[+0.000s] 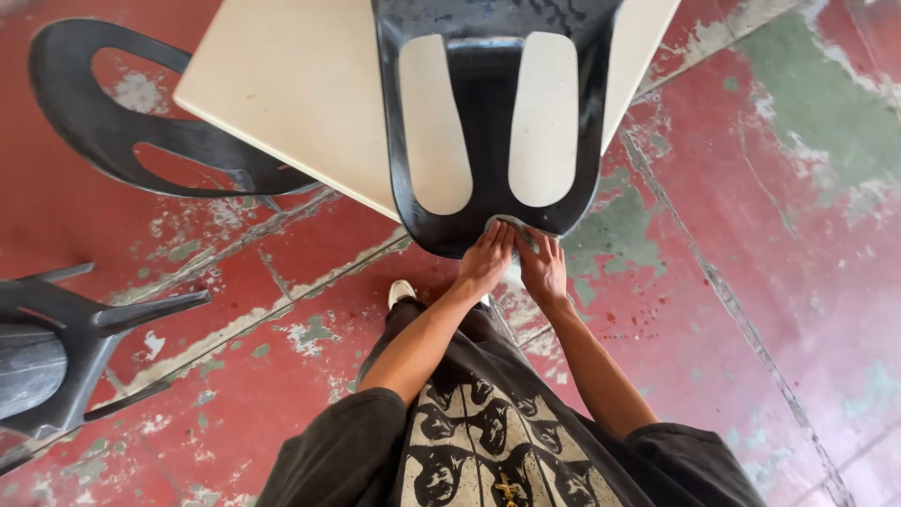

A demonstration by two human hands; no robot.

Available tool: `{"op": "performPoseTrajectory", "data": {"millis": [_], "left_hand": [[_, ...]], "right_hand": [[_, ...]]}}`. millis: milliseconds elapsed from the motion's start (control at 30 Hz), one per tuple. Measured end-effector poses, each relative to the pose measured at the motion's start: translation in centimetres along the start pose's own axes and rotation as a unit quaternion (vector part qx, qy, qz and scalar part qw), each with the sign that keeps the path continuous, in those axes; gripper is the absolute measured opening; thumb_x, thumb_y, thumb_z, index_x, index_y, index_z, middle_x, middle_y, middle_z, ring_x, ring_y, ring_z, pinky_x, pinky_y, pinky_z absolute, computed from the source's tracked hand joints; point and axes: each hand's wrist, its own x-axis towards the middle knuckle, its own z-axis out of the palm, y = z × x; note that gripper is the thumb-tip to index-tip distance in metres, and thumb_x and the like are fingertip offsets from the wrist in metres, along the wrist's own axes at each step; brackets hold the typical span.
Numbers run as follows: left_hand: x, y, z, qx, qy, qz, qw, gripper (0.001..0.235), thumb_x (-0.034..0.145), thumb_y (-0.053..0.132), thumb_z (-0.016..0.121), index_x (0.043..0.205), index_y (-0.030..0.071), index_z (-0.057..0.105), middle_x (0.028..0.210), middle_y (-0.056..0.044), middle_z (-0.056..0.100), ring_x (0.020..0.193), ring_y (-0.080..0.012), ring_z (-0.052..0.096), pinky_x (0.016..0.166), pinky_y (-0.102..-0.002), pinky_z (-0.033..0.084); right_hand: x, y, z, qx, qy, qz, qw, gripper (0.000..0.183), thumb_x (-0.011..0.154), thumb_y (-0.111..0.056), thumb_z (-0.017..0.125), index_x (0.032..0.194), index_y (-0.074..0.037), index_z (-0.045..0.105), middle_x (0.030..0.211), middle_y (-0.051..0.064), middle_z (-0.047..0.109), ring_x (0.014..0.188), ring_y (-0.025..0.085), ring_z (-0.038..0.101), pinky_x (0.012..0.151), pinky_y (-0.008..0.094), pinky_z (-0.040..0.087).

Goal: Wiping and cleaning a black plastic chair using a damp cloth and a bucket of water.

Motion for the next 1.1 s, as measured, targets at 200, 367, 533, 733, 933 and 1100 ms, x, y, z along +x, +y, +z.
{"op": "performPoseTrajectory", "data": {"millis": [200,367,533,733,933,1100], "left_hand": [[-5.2,-5.3,-1.6,0.101,-0.033,-0.051,0.993,0.043,0.101,0.002,0.061,0.144,0.002,0.054,0.156,-0.015,0.052,0.15,-0.0258,0.046,0.123,-0.043,0.04],[-10.1,-7.6,-3.5,0.047,0.075,-0.064,0.994,0.042,0.097,0.006,0.059,0.138,0.0,0.062,0.15,-0.014,0.057,0.144,-0.0254,0.048,0.12,-0.044,0.037],[-9.1,-5.1,-3.4,0.038,0.123,-0.083,0.988,0.042,0.09,0.01,0.056,0.128,-0.005,0.067,0.142,-0.018,0.063,0.139,-0.0298,0.052,0.117,-0.041,0.038],[-2.4,-0.6,0.5,0.017,0.065,-0.047,0.997,0.04,0.092,0.004,0.057,0.13,-0.005,0.065,0.139,-0.019,0.065,0.136,-0.0286,0.058,0.118,-0.037,0.041],[1.5,2.4,2.2,-0.016,0.09,-0.015,0.996,0.036,0.093,0.002,0.059,0.128,-0.006,0.067,0.135,-0.021,0.068,0.13,-0.0294,0.063,0.117,-0.04,0.044],[-1.5,-0.8,-2.9,0.0,0.037,-0.064,0.997,0.023,0.086,0.009,0.069,0.108,0.005,0.073,0.133,-0.009,0.071,0.128,-0.0201,0.065,0.121,-0.067,0.032]], "right_hand": [[-0.1,-3.2,8.2,0.06,0.04,-0.05,0.996,0.046,0.092,-0.004,0.072,0.137,-0.007,0.068,0.133,0.017,0.062,0.12,0.031,0.058,0.098,0.046,0.053],[1.2,-7.5,7.1,0.087,-0.016,-0.048,0.995,0.053,0.085,-0.002,0.071,0.137,-0.009,0.068,0.134,0.016,0.059,0.117,0.034,0.056,0.096,0.045,0.05],[1.6,-5.7,4.7,0.112,-0.043,-0.085,0.989,0.062,0.078,-0.004,0.071,0.139,-0.012,0.066,0.134,0.014,0.054,0.118,0.036,0.053,0.097,0.049,0.047],[0.7,1.4,0.8,0.072,-0.016,-0.044,0.996,0.059,0.076,0.0,0.068,0.133,-0.018,0.071,0.13,0.007,0.061,0.116,0.03,0.057,0.094,0.046,0.047],[0.0,4.4,-0.6,0.034,0.023,0.009,0.999,0.046,0.083,-0.003,0.074,0.127,-0.017,0.073,0.128,0.008,0.062,0.117,0.03,0.057,0.098,0.049,0.044],[0.5,1.2,2.6,0.153,-0.068,0.07,0.983,0.043,0.084,-0.006,0.073,0.127,-0.015,0.072,0.125,0.012,0.061,0.111,0.034,0.058,0.082,0.041,0.057]]}}
